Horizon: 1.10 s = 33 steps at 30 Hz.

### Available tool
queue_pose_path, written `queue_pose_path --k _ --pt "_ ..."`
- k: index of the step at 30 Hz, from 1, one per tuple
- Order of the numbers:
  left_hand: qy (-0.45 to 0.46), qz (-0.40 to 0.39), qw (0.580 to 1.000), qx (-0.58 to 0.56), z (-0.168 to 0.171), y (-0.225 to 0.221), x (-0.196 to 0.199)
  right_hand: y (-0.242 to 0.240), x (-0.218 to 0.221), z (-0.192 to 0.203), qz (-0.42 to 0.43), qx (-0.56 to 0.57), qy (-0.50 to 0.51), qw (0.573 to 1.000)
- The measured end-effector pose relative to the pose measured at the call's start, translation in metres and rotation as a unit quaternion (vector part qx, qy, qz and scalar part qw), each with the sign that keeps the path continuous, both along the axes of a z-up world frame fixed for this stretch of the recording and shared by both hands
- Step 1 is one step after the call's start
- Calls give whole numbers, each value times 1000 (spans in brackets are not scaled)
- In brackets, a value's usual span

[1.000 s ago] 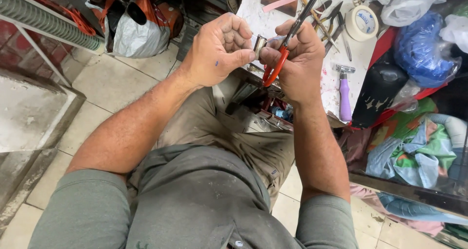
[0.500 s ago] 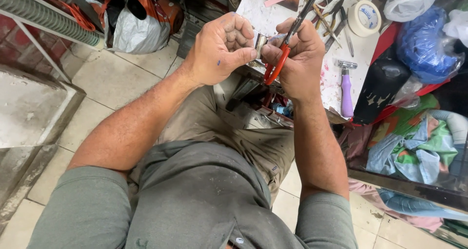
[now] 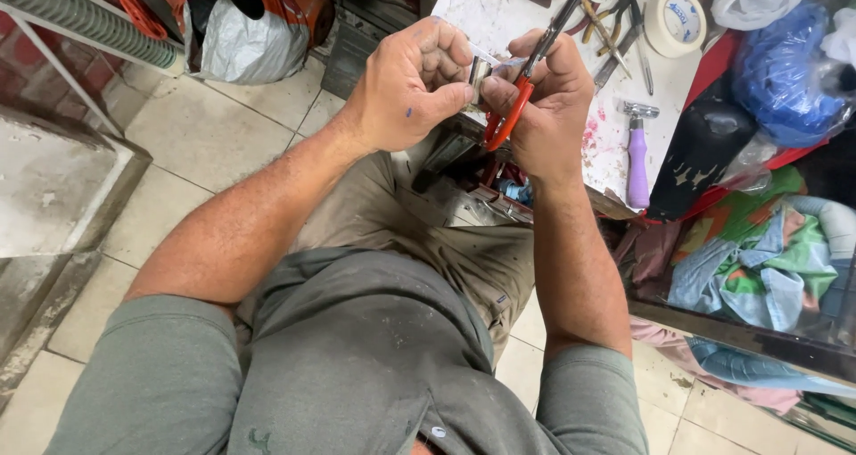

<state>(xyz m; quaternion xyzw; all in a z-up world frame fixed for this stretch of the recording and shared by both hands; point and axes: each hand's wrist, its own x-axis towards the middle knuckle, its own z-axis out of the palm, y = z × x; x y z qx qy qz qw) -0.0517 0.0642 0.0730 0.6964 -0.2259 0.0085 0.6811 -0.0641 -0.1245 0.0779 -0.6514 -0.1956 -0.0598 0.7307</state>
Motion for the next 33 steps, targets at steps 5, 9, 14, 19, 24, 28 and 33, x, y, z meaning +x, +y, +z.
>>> queue_pose_path --k 5,9,14,19,24,28,33 --pt "45 25 997 -65 -11 -9 3 1 -4 2 -57 -54 -18 997" --pt "98 30 976 -190 -28 -11 18 -22 -7 -29 -12 -44 27 999" --pt "141 79 966 -204 -20 -12 22 3 -34 -57 98 -57 44 993" --pt "142 136 973 -119 -15 -14 17 13 -42 -61 97 -42 97 990" --pt "151 142 974 -91 -6 -13 10 15 -40 -53 95 -10 97 991" --pt "155 156 972 -78 -6 -15 9 17 -38 -49 95 -9 102 990" --pt "156 162 972 -70 -6 -16 6 15 -38 -51 91 -33 108 989"
